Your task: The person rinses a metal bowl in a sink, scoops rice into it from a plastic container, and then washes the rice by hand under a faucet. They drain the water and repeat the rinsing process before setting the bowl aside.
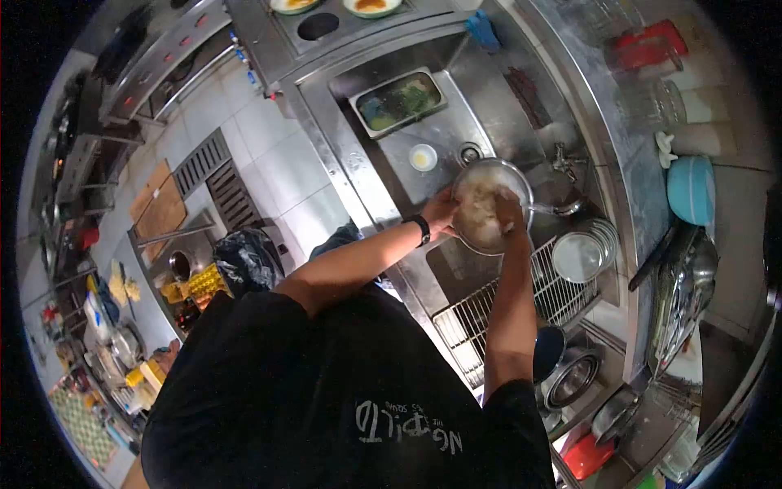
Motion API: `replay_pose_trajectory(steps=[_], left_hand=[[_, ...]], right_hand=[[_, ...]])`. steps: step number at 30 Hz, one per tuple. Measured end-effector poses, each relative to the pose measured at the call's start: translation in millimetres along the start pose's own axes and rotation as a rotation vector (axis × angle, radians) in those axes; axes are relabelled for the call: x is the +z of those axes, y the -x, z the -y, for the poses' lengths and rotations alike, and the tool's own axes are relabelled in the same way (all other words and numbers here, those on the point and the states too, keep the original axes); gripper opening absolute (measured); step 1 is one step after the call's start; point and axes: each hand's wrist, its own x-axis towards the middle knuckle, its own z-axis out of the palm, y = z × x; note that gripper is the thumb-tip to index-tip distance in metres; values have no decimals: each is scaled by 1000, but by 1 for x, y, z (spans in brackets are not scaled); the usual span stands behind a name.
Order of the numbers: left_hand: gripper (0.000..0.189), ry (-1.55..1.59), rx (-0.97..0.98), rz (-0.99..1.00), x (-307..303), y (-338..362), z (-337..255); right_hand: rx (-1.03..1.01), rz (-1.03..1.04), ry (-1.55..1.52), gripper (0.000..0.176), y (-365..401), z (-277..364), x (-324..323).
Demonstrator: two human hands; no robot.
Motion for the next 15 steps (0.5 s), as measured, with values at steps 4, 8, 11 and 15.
replay_pose_trajectory(steps=[4,8,11,15], left_hand=[[47,51,-6,-21,-1,-5,7],[48,128,-21,-7,-3,-7,8],[48,114,5,-45,2,-1,4],[48,138,-10,-58,1,-3,5]], right_hand=[[87,115,-99,40,-29,36,-46],[232,365,-1,49,-46,53,-76],[532,572,-48,72,-50,4,-46],[991,552,-654,77,-16,12,-50]])
